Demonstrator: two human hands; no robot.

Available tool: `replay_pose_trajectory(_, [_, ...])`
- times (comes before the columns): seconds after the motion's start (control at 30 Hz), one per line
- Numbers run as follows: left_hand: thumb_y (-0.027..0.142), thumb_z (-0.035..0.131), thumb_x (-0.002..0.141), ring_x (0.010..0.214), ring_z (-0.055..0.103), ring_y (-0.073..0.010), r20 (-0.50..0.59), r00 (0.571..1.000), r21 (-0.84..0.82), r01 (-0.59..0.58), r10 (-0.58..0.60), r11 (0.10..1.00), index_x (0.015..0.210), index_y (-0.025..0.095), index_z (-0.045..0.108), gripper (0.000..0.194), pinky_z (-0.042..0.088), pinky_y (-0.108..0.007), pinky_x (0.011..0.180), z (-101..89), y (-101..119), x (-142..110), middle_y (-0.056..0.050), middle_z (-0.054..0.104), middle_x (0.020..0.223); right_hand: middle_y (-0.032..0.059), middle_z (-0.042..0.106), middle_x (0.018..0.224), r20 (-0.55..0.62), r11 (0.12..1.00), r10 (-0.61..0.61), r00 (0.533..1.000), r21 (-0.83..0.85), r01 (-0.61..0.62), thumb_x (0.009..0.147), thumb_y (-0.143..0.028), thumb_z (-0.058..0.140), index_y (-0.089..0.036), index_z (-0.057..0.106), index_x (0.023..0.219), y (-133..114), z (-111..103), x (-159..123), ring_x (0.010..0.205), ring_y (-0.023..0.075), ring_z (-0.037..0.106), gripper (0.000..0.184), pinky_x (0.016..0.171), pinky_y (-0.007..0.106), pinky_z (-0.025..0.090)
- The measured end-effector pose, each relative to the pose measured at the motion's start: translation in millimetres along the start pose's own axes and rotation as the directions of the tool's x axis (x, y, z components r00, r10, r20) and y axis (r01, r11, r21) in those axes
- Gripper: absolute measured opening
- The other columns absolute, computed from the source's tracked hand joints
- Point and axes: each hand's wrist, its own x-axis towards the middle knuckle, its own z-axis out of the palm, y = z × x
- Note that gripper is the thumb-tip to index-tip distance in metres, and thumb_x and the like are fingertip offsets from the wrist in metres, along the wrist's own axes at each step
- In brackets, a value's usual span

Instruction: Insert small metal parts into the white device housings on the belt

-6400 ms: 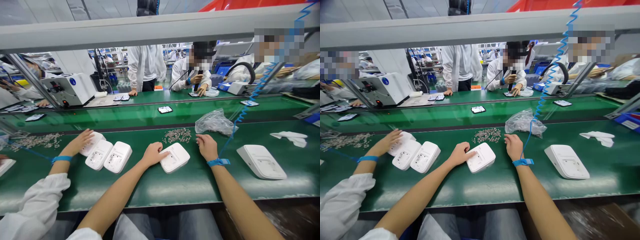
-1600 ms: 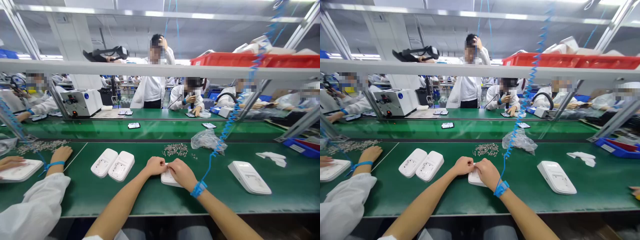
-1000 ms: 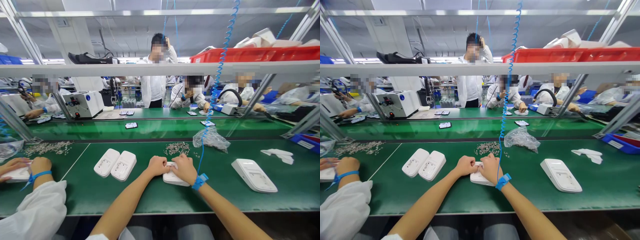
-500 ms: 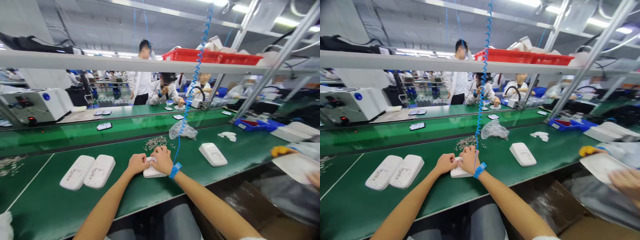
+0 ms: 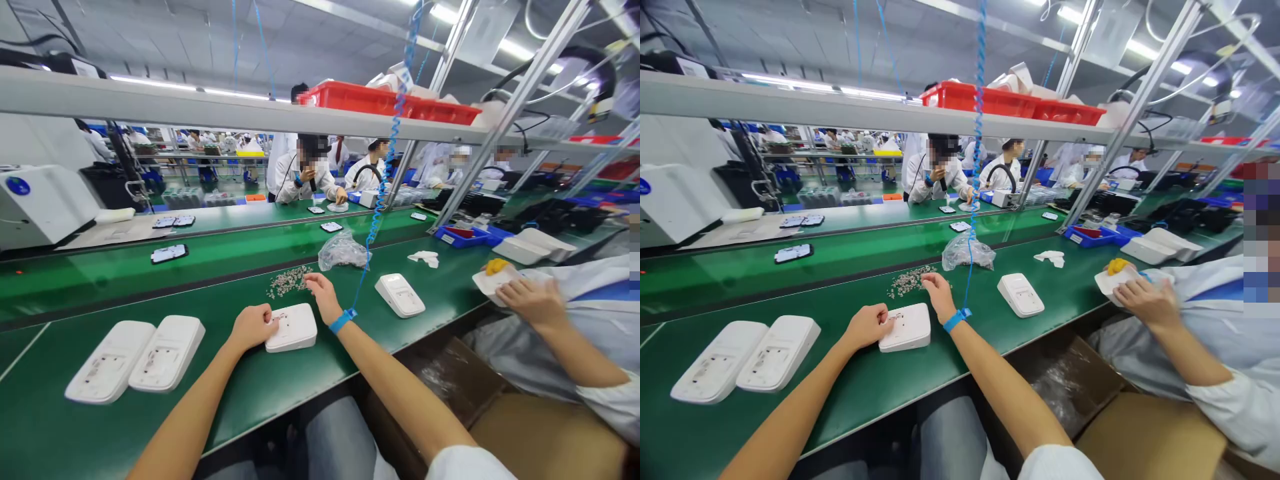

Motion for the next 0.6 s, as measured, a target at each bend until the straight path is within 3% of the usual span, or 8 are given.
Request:
replay_pose_trajectory(0.17, [0.034, 0.056, 0.079, 0.06, 0.046, -0.0147, 0.018, 1.0, 0.043, 0.023, -0.024, 0.999, 0.066, 0.021, 0.041, 0.023, 0.021, -0.029, 0.058, 2.2, 0, 3, 0.001, 0.056, 0.064, 0.004, 0.062, 0.089, -0.06, 0.999, -0.04, 0.997, -0.016, 0.039, 0.084, -0.025, 0.05, -0.019, 0.066, 0.096, 27, 1, 7, 0.077, 0.0172, 0.057, 0.02, 0.074, 0.03, 0.048])
replay_pose_trajectory(0.33, [0.033, 0.055, 0.078, 0.062, 0.046, -0.015, 0.047, 0.997, 0.01, 0.06, -0.061, 0.998, 0.066, 0.022, 0.042, 0.022, 0.024, -0.029, 0.057, 2.3, -2, 6, 0.001, 0.056, 0.065, 0.0027, 0.061, 0.093, -0.037, 0.992, -0.122, 0.992, -0.028, 0.121, 0.073, -0.015, 0.056, -0.021, 0.07, 0.085, 33, 5, 6, 0.068, 0.0136, 0.051, 0.019, 0.071, 0.03, 0.048])
replay_pose_trajectory(0.6, [0.03, 0.059, 0.073, 0.063, 0.046, -0.0143, 0.055, 0.995, -0.061, 0.089, -0.086, 0.994, 0.063, 0.021, 0.043, 0.02, 0.025, -0.028, 0.057, 2.6, -3, 6, 0.002, 0.055, 0.064, 0.0022, 0.061, 0.093, -0.01, 0.99, -0.133, 0.991, -0.041, 0.132, 0.072, -0.013, 0.058, -0.021, 0.07, 0.082, 38, 4, 9, 0.069, 0.0136, 0.051, 0.018, 0.071, 0.031, 0.047])
